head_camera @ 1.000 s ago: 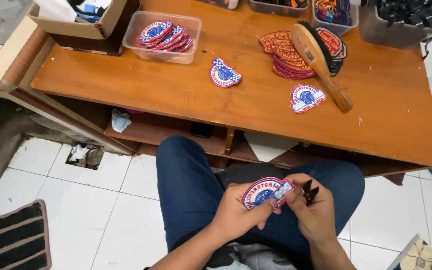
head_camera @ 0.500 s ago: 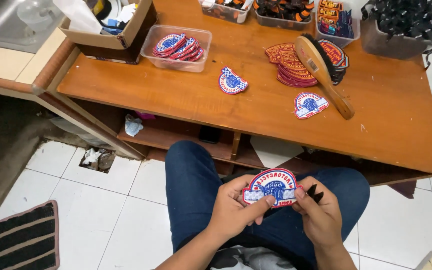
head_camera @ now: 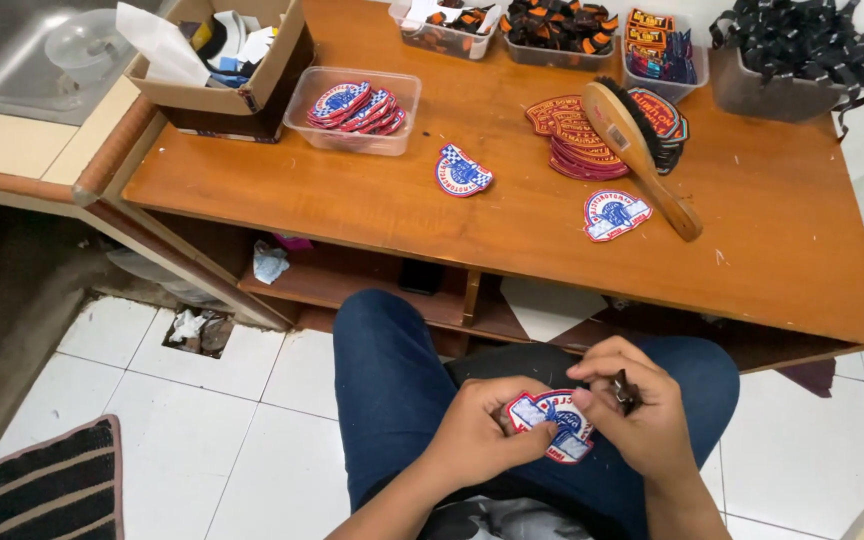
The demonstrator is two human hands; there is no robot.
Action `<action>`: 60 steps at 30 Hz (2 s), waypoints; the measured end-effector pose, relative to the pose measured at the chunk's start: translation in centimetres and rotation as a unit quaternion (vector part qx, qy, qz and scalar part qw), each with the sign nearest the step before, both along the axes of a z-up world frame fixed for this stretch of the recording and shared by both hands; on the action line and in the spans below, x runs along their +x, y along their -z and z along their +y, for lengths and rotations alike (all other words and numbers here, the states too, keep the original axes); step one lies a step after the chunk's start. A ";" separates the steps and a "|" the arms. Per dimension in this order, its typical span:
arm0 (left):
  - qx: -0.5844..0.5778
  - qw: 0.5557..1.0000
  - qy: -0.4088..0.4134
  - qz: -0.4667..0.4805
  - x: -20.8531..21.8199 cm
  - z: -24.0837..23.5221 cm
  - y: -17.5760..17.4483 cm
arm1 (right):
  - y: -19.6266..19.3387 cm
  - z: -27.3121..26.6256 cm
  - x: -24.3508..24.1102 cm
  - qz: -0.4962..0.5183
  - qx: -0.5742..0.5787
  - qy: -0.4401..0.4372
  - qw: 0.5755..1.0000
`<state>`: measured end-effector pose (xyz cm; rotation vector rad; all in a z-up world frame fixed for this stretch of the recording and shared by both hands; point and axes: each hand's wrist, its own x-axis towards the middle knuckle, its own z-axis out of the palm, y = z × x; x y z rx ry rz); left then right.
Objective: The person trims the edges of fabric patches using small scissors, then brushes the trimmed patch with a wooden brush. They handle several patches, placing some on the table and others into a plastic container.
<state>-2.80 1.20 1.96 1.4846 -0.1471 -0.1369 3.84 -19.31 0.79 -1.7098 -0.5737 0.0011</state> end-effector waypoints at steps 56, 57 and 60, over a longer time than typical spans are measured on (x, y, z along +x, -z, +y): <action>-0.148 0.975 -0.155 -0.057 0.5 0.7 2.1 | 1.4 3.0 -1.0 0.073 0.066 0.169 0.981; -0.143 0.972 -0.178 -0.048 0.5 0.6 2.0 | 1.1 3.1 -1.2 0.078 0.066 0.185 0.977; -0.117 0.968 -0.206 -0.078 0.8 1.0 2.3 | 1.8 2.8 -0.8 0.078 0.075 0.202 0.973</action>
